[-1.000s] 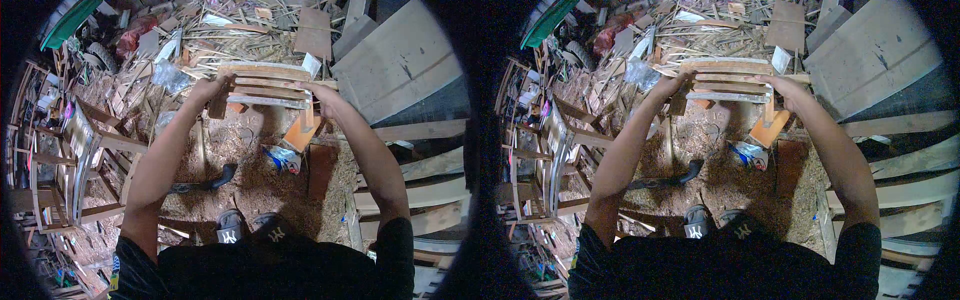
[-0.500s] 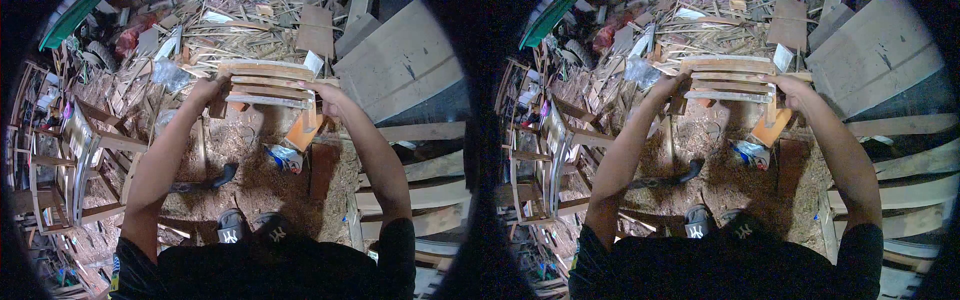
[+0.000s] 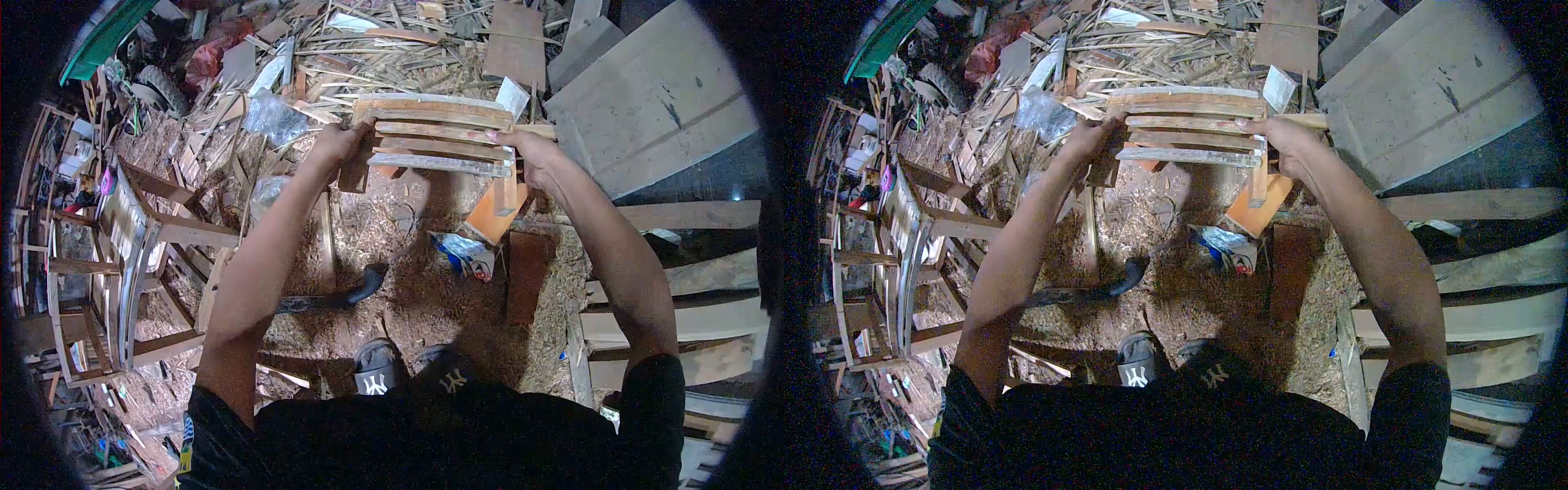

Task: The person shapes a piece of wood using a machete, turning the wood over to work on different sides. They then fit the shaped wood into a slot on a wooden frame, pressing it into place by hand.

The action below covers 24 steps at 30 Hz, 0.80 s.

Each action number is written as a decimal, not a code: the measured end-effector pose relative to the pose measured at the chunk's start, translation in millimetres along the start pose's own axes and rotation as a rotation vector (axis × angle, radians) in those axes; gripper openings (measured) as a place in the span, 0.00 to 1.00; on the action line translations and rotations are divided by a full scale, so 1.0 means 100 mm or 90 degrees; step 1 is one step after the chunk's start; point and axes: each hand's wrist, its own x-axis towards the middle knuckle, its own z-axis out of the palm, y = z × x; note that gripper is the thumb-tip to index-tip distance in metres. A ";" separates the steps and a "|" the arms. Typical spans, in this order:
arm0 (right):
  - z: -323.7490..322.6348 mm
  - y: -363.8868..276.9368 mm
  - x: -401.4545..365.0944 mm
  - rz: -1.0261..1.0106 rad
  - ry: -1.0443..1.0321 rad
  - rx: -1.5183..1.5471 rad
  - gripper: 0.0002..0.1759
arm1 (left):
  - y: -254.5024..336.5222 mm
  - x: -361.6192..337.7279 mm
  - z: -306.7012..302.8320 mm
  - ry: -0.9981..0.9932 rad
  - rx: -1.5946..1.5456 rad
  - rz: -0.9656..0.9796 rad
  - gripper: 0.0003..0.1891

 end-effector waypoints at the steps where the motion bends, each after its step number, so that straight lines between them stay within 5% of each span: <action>1: -0.01 0.00 0.00 0.011 -0.021 0.010 0.37 | 0.01 -0.05 0.01 -0.003 -0.027 0.007 0.28; 16: -0.08 0.06 0.12 0.009 0.088 -0.068 0.43 | 0.04 0.00 -0.02 0.046 0.125 0.022 0.43; 19: 0.03 -0.08 -0.10 0.004 -0.015 -0.005 0.46 | -0.36 0.51 -0.07 0.004 0.061 0.015 0.49; 24: 0.10 -0.20 -0.16 0.041 0.087 -0.108 0.50 | 0.11 0.28 -0.05 0.089 0.166 -0.046 0.41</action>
